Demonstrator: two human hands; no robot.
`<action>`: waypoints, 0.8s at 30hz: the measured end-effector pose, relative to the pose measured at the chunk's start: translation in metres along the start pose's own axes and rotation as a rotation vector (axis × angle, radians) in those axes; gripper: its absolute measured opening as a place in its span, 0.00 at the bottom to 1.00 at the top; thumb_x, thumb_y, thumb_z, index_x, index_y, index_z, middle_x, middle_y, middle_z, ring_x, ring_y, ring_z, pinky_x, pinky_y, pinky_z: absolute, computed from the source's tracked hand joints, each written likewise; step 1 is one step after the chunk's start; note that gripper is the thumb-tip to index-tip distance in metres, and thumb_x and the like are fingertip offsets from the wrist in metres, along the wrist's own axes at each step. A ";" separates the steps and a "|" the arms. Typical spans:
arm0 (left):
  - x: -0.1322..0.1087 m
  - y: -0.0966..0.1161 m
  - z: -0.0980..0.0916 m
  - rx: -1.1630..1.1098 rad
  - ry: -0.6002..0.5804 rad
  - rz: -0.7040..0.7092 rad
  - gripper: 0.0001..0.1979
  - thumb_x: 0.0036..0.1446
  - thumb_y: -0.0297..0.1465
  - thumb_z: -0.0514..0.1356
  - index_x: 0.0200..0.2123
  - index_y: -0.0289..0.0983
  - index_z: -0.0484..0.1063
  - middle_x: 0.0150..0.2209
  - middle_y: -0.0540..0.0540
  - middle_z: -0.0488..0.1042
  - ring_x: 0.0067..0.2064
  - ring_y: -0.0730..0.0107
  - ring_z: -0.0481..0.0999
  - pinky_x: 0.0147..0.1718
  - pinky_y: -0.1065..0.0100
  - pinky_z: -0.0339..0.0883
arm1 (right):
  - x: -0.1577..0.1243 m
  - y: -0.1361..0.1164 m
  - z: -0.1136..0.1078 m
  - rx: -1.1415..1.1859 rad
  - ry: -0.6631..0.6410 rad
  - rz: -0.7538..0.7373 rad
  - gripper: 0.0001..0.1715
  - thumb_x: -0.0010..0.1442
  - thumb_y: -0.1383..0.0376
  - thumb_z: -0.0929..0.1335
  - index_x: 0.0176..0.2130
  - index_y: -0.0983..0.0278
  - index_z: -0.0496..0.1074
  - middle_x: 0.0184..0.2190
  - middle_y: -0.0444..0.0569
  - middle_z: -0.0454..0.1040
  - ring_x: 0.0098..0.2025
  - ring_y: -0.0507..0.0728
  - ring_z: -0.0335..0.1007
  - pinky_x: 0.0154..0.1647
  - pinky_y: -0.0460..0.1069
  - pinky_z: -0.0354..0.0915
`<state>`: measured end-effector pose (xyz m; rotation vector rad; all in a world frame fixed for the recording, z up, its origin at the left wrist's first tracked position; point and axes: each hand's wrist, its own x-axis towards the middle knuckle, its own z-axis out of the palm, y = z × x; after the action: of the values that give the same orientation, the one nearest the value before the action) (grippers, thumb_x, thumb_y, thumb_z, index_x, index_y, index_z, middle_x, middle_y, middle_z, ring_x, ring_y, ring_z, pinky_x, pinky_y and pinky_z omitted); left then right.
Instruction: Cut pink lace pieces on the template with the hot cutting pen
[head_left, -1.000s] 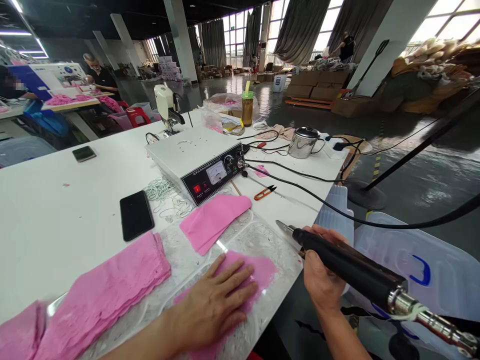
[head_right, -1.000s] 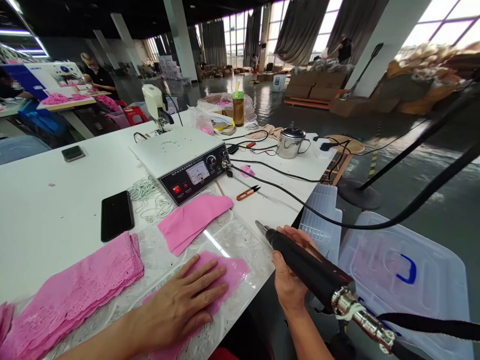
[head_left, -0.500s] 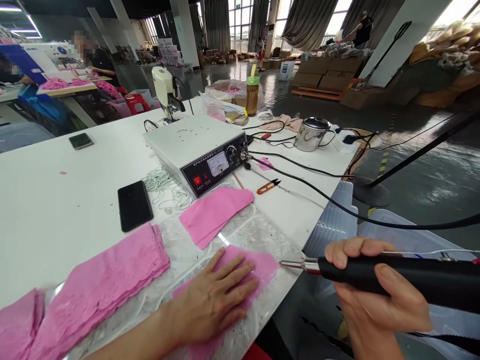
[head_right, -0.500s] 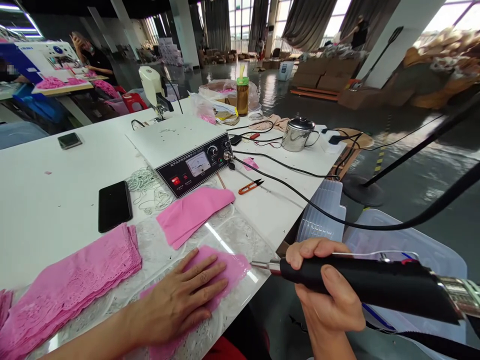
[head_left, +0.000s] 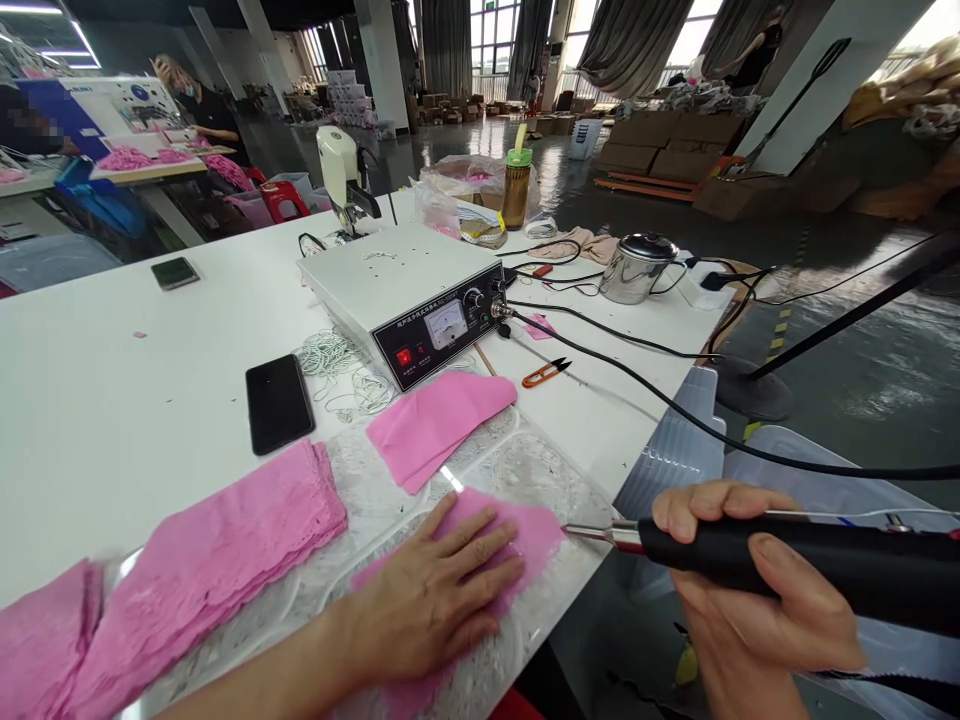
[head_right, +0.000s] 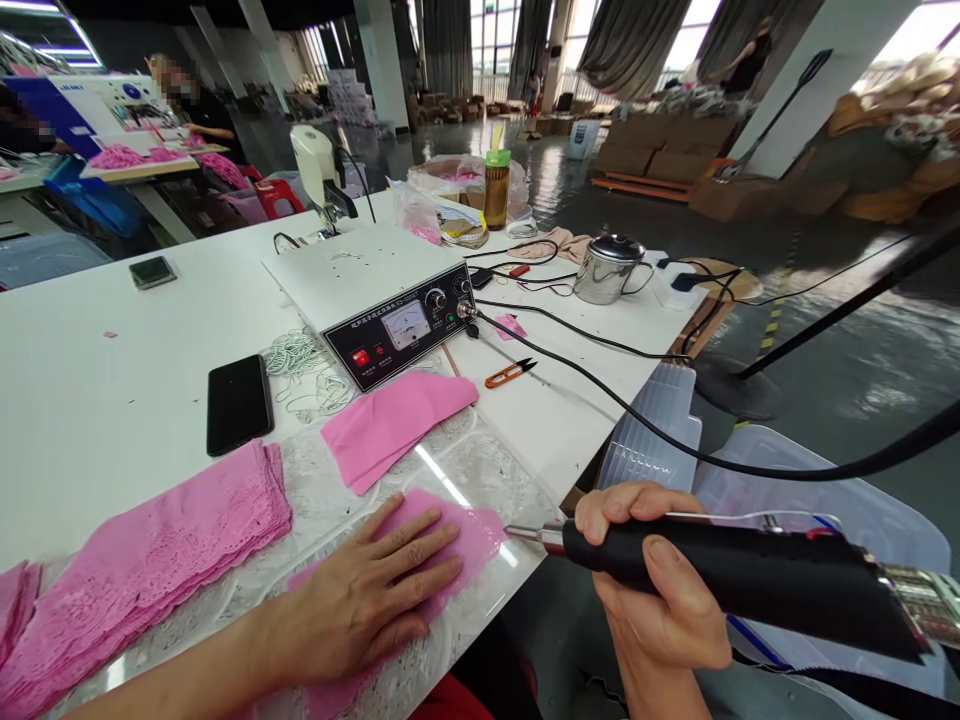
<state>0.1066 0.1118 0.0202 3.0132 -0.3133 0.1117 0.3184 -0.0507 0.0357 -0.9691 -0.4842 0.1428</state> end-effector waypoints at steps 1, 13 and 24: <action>0.000 0.000 0.000 0.001 -0.011 0.000 0.23 0.69 0.38 0.51 0.65 0.38 0.59 0.66 0.43 0.59 0.68 0.56 0.56 0.68 0.47 0.30 | 0.000 0.000 -0.001 0.000 -0.002 0.002 0.05 0.50 0.62 0.69 0.28 0.61 0.72 0.23 0.42 0.66 0.19 0.51 0.62 0.19 0.49 0.59; 0.000 0.000 -0.002 -0.031 0.001 -0.007 0.23 0.68 0.37 0.54 0.63 0.37 0.60 0.66 0.42 0.59 0.68 0.56 0.56 0.68 0.47 0.32 | -0.001 0.001 0.002 -0.023 -0.034 -0.016 0.04 0.50 0.63 0.68 0.28 0.62 0.71 0.23 0.43 0.66 0.19 0.51 0.62 0.19 0.49 0.60; -0.003 -0.002 -0.012 -0.091 -0.055 -0.038 0.30 0.68 0.48 0.48 0.66 0.39 0.56 0.67 0.38 0.55 0.68 0.48 0.54 0.66 0.39 0.36 | -0.005 -0.013 -0.006 -0.023 0.098 0.069 0.04 0.51 0.61 0.67 0.28 0.58 0.72 0.26 0.44 0.58 0.23 0.53 0.55 0.21 0.52 0.51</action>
<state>0.1035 0.1156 0.0316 2.9341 -0.2585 0.0111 0.3159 -0.0644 0.0416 -1.0108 -0.3632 0.1517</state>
